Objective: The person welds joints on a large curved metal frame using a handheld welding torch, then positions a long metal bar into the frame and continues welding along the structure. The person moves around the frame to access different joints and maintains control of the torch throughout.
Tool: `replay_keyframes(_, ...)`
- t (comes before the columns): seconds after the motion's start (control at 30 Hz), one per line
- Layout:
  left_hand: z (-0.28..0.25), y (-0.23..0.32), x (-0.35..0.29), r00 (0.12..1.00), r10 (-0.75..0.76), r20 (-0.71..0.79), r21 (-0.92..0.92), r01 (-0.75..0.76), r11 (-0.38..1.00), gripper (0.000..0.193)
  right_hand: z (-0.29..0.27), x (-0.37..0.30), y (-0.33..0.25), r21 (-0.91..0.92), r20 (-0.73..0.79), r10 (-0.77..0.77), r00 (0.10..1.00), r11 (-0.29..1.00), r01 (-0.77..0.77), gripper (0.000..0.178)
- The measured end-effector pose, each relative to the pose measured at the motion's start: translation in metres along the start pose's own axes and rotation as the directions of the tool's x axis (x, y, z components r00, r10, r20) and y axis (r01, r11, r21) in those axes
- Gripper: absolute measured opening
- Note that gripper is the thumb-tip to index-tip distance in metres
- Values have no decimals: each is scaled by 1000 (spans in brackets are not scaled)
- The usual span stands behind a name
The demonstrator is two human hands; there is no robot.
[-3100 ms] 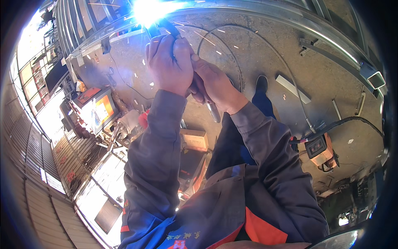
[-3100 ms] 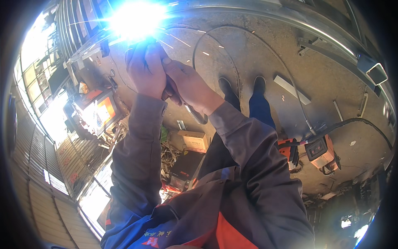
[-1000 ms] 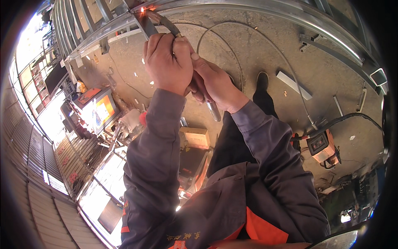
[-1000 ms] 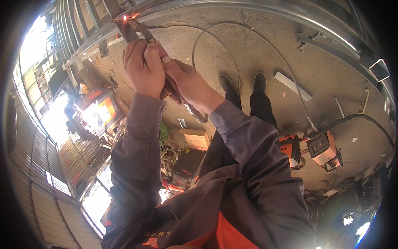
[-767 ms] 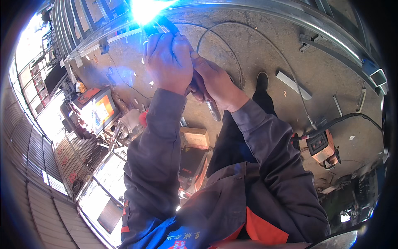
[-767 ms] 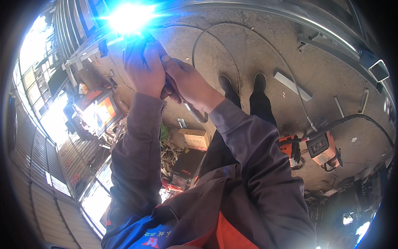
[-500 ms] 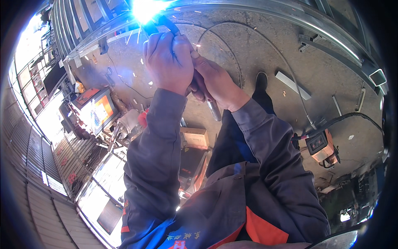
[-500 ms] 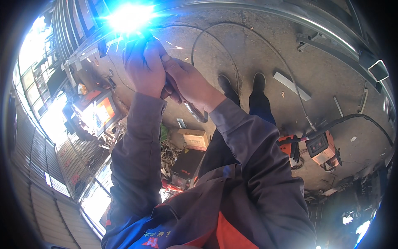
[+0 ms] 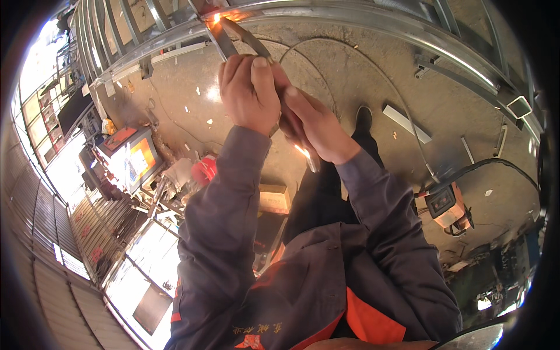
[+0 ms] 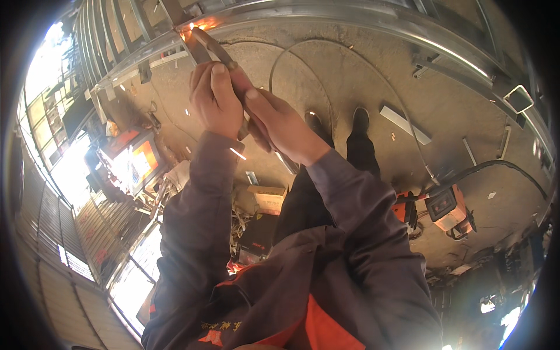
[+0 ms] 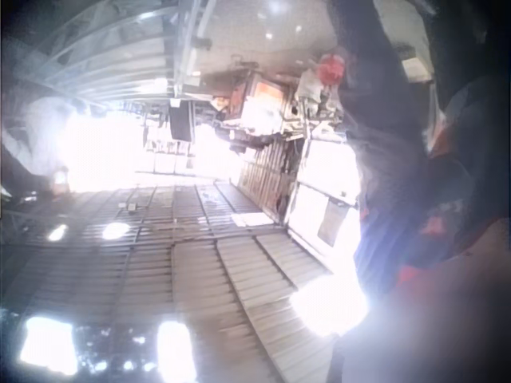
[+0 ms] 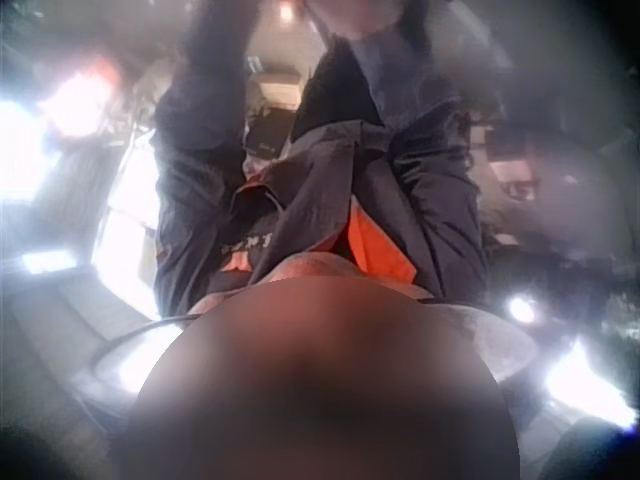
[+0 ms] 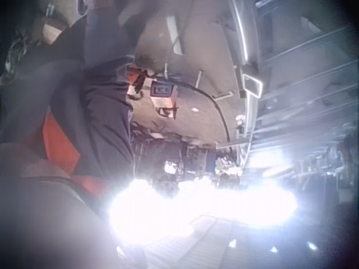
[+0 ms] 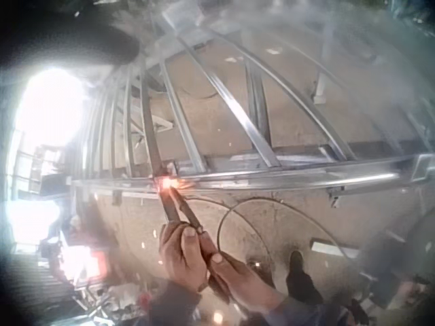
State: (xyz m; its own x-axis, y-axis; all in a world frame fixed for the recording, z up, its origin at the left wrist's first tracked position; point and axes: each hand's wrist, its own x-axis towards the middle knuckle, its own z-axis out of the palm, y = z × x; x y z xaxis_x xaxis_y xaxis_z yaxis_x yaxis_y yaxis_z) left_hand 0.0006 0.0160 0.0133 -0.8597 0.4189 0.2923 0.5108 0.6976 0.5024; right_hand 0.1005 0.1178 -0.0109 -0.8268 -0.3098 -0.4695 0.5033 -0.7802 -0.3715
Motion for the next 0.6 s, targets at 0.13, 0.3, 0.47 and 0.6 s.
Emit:
replay_keyframes(0.13,-8,-6,-3,999,-21,25,-130,24,991,32,1,-46,1,-89,-73,43,996,995,-49,51)
replay_keyframes(0.3,-10,-16,-2,1000,15,23,-201,-10,979,17,13,-87,-1,-213,-231,-129,964,974,79,51)
replay_keyframes(0.47,-27,-29,8,985,130,111,-392,-77,917,6,53,-95,7,-224,-339,-204,918,966,132,68)
replay_keyframes(0.6,-62,-65,36,903,341,262,-736,-42,675,9,127,-63,46,-281,-545,-344,764,934,220,93)
